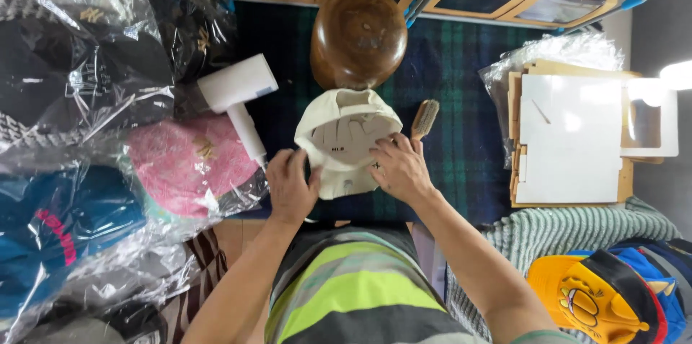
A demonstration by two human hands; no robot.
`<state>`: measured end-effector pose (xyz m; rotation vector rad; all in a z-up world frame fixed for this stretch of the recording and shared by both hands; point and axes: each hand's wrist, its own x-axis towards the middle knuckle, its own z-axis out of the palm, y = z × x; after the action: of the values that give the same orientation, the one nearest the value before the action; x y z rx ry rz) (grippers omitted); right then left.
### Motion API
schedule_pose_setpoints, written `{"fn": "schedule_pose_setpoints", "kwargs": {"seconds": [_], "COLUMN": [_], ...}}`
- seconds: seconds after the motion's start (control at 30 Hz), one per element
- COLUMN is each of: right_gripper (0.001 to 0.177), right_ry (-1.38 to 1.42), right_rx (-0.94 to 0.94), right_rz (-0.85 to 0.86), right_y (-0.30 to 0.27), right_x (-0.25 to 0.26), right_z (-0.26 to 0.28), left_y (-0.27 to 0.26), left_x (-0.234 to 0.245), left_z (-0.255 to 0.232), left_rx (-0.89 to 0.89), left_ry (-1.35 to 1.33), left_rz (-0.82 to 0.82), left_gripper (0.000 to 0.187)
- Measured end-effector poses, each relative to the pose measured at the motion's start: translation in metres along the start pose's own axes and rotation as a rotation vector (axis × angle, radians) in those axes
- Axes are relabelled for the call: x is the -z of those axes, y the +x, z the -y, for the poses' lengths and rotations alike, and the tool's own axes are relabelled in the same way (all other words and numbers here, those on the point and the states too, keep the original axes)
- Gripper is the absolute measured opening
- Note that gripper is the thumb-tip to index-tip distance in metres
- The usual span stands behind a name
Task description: A person is cleaning and steaming the interior and exterior of a white baseball cap using a brush and a handheld steamer in a warehouse setting.
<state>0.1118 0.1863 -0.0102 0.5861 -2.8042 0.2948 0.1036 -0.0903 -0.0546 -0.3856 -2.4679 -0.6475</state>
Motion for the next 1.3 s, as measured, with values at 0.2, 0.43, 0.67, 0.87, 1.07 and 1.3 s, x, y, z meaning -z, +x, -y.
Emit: {"fn": "schedule_pose_setpoints", "kwargs": {"seconds": [0.2,0.43,0.67,0.87,1.07,1.3], "right_gripper": [0.053,0.047,0.033,0.058,0.065,0.067], "right_ry": [0.656,0.776,1.842,2.314,2.427,2.202], "right_rx": [-0.369,-0.748,-0.714,-0.374,-0.307,-0.336], "right_rz": [0.129,0.276,-0.287,-0.27,-0.258,-0.232], "right_y": [0.009,0.033,-0.005,-0.001,0.037,0.075], "right_x": [0.007,0.031,0.067,0.059,0.086,0.055], "right_z": [0.063,0.084,0.026,-0.011,-0.023,-0.059], "left_y": [0.008,-0.004,0.04,0.102,0.128,0.167], "left_x": [0.013,0.029,0.069,0.052,0.009,0.017], "left_z": [-0.033,-0.09,-0.044,-0.031,-0.011,-0.007], "left_rx": [0.883,0.392,0.848,1.16,1.049,0.926], "left_ry": [-0.603,-0.582,-1.136,-1.687,-1.913,-1.981], "left_rz": [0.535,0.449,0.246,0.643,0.516,0.163], "left_gripper": [0.044,0.026,0.062,0.086,0.052,0.046]}}
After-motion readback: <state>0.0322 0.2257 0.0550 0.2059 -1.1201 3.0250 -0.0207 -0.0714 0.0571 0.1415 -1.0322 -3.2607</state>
